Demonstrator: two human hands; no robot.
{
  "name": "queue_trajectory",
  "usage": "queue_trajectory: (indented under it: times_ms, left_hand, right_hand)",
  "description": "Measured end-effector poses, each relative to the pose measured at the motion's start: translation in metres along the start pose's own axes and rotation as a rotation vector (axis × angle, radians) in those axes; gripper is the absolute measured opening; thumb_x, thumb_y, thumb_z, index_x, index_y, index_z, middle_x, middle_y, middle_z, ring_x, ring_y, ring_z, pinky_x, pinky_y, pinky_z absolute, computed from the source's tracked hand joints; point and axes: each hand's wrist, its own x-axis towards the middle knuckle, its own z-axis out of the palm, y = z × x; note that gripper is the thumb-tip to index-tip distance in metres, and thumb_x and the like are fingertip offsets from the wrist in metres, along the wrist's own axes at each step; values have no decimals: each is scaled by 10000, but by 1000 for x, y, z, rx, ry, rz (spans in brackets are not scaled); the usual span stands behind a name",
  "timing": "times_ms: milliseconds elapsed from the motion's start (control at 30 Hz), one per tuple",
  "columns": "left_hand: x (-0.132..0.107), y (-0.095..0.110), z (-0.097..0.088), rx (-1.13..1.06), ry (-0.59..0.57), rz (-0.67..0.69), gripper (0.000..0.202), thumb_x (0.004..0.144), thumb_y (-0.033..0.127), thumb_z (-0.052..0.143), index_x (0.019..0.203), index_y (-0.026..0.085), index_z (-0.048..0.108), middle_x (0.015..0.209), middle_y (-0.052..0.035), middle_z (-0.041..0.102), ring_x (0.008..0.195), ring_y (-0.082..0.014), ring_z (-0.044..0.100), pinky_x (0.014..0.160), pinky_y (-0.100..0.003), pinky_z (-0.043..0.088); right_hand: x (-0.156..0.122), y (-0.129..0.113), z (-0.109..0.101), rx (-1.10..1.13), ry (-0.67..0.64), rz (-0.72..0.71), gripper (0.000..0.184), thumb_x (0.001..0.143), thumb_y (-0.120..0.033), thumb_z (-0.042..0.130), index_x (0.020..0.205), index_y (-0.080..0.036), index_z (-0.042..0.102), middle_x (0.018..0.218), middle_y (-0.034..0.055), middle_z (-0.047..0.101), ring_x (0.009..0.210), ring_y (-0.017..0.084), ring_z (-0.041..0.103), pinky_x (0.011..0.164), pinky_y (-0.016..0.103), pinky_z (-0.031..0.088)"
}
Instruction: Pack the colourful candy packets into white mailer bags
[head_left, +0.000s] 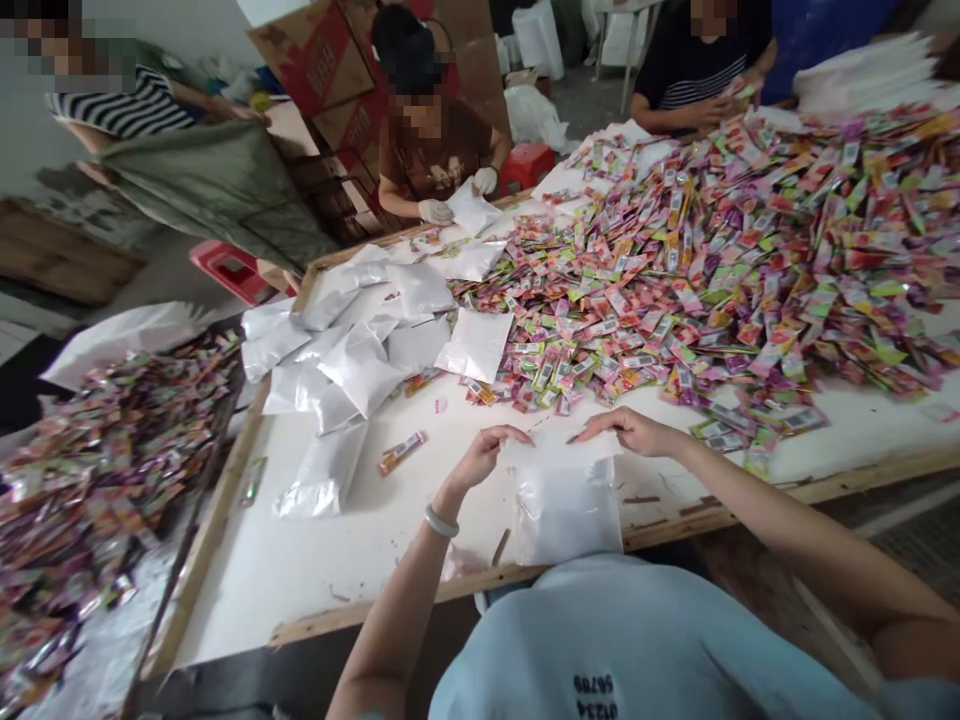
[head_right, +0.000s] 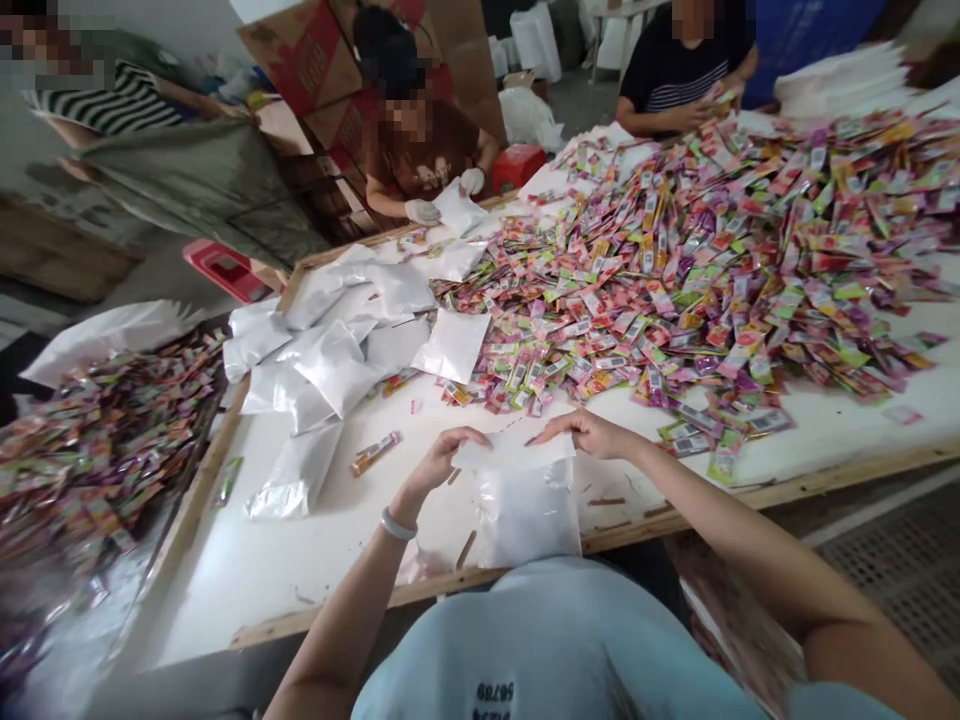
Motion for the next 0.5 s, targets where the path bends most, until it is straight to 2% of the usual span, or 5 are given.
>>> queue_trajectory:
  times_ms: [133,267,333,400,500]
  left_hand:
    - [6,-5,-14,27,-138,-29,322,900,409,595,828,174,803,771,-96,740,561,-154,602,519,-267,503]
    - [7,-12,-23,112,-156,-27,493,954,510,496,762,149,771,714,-118,726,616,-199,673,579,-306,568]
    - [7,-12,-19,191,-65,-16,548,987,558,462,775,138,743,694,-107,706,660,-213,690,629,-330,589]
    - [8,-8,-7,276,106,10,501,996,569,495,933,132,730,788,-101,715,768,-230,703,731,-372,602]
    - [11,4,18,553,349,144,511,930,578,656,1193,140,671,1009,-146,733,979,-284,708,921,-455,569]
  right_hand:
    - [-3,10,-4,51,-48,87,278,825,-295,592,928,-171,819,1011,97,807,949,211,719,883,341,538]
    - [-9,19,-7,270,-82,198,406,859,-494,580,943,-153,784,972,96,766,838,193,669,768,310,509]
    - [-8,20,-3,286,-63,217,528,894,-630,538,918,-150,756,938,91,738,805,185,642,737,303,489]
    - [-4,16,7,136,16,180,532,861,-689,617,793,-165,676,830,44,676,739,157,576,691,280,447]
    - [0,7,25,-105,185,74,482,758,-590,807,737,-200,526,745,-38,549,676,114,465,645,251,394]
